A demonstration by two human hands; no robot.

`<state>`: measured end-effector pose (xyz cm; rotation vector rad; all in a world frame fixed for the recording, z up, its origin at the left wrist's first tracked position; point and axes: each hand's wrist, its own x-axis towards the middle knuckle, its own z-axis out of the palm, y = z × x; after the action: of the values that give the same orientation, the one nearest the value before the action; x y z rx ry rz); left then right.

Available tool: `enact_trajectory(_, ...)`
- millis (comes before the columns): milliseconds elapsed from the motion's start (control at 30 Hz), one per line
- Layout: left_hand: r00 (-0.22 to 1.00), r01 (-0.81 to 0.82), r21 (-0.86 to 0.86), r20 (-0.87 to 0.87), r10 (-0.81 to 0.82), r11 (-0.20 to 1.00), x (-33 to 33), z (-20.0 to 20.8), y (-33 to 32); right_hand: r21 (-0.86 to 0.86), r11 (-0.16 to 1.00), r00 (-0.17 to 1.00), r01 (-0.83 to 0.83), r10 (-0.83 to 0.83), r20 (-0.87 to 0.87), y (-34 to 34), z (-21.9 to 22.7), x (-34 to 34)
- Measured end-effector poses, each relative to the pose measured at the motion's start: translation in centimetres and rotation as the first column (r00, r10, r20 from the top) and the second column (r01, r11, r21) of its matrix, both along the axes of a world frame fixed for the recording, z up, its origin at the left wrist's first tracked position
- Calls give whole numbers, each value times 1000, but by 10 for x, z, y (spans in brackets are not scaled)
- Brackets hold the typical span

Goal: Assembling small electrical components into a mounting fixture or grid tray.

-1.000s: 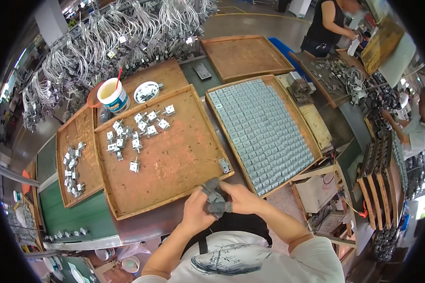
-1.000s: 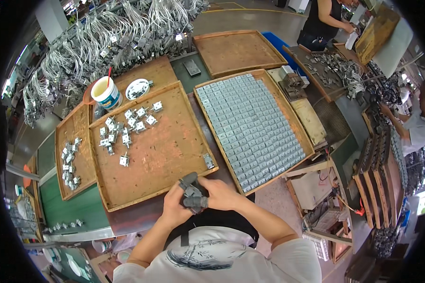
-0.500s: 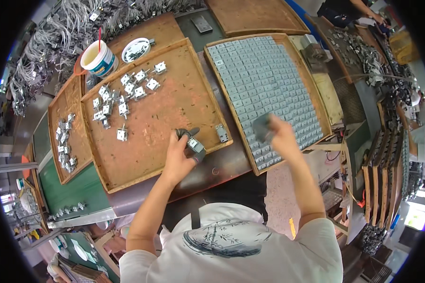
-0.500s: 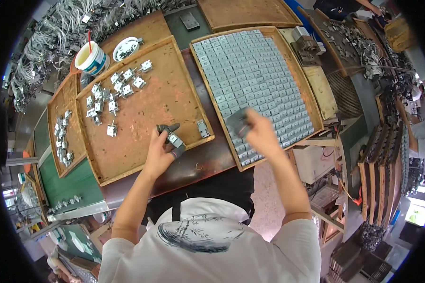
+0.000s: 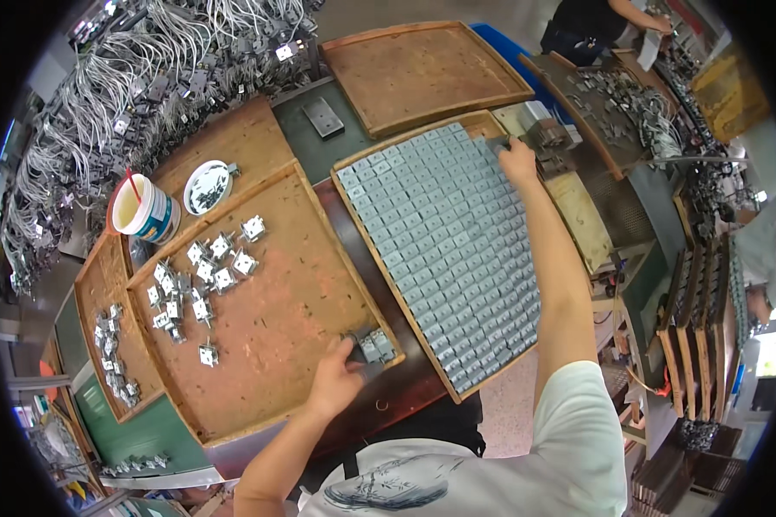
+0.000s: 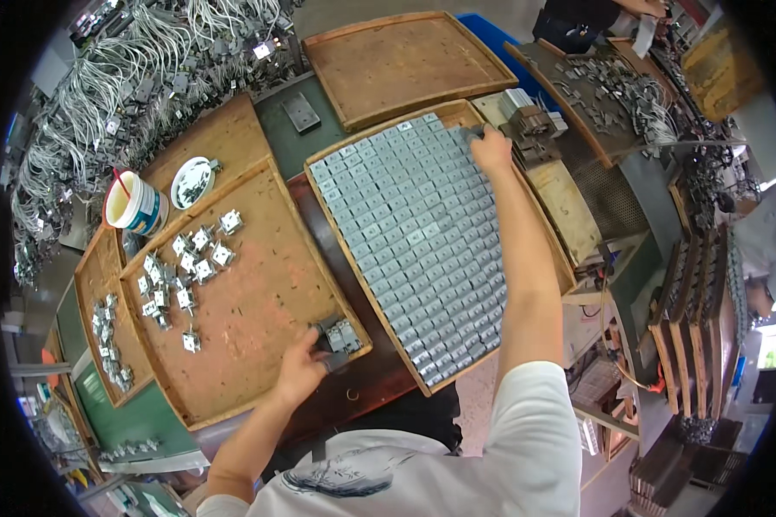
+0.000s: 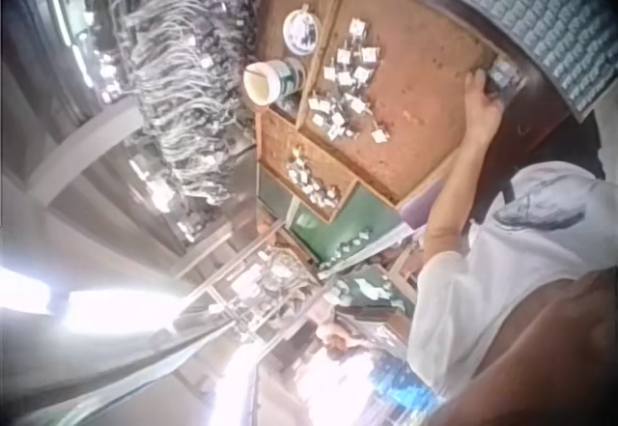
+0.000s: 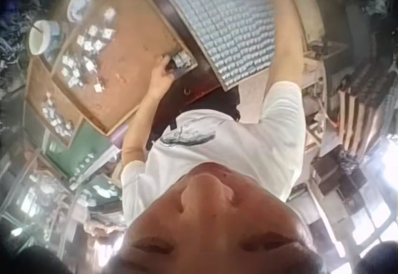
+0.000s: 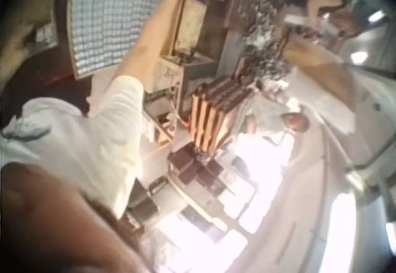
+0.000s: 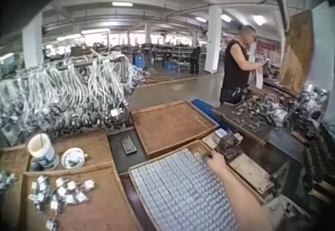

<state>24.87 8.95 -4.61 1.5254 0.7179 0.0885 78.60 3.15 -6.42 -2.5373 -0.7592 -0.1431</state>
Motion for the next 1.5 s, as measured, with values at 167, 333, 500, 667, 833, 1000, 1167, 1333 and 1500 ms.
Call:
enact_trajectory(167, 994, -35, 218, -92, 57, 975, -25, 20, -2, -379, 923, 972, 65, -144, -185, 90, 6, -29)
enact_trajectory(333, 983, -157, 430, -18, 182, 889, -55, 31, 28, -286, 940, 968, 186, -225, -109, 51, -20, 42)
enact_trajectory(500, 712, -350, 863, -8, 703, 365, -136, 41, 97, 303, 943, 983, 134, -87, -164, 46, 12, -8)
enact_trajectory(667, 793, 6, 939, -214, 570, 343, -177, 17, 127, 797, 591, 748, 128, 470, -469, 22, 54, -111)
enact_trajectory(833, 836, -233, 893, -18, 548, 384, -176, 6, 130, 788, 573, 477, 226, 640, -602, -25, 81, -250)
enact_trajectory(1000, 383, -523, -687, 340, 859, 505, -144, 22, 96, 792, 584, 484, 177, 649, -586, -66, 65, -340)
enact_trajectory(1167, 716, -552, -226, 365, 595, 803, -122, 44, 39, 796, 581, 319, 171, 731, -603, -60, 84, -406)
enact_trajectory(1333, 953, -302, 398, 125, 274, 866, -122, 112, 1, 696, 702, 253, -150, 708, -660, -69, 128, -452)
enact_trajectory(1500, 966, -252, 577, 194, 170, 777, -122, 123, -14, 367, 616, 560, -697, 788, -257, -82, 143, -463)
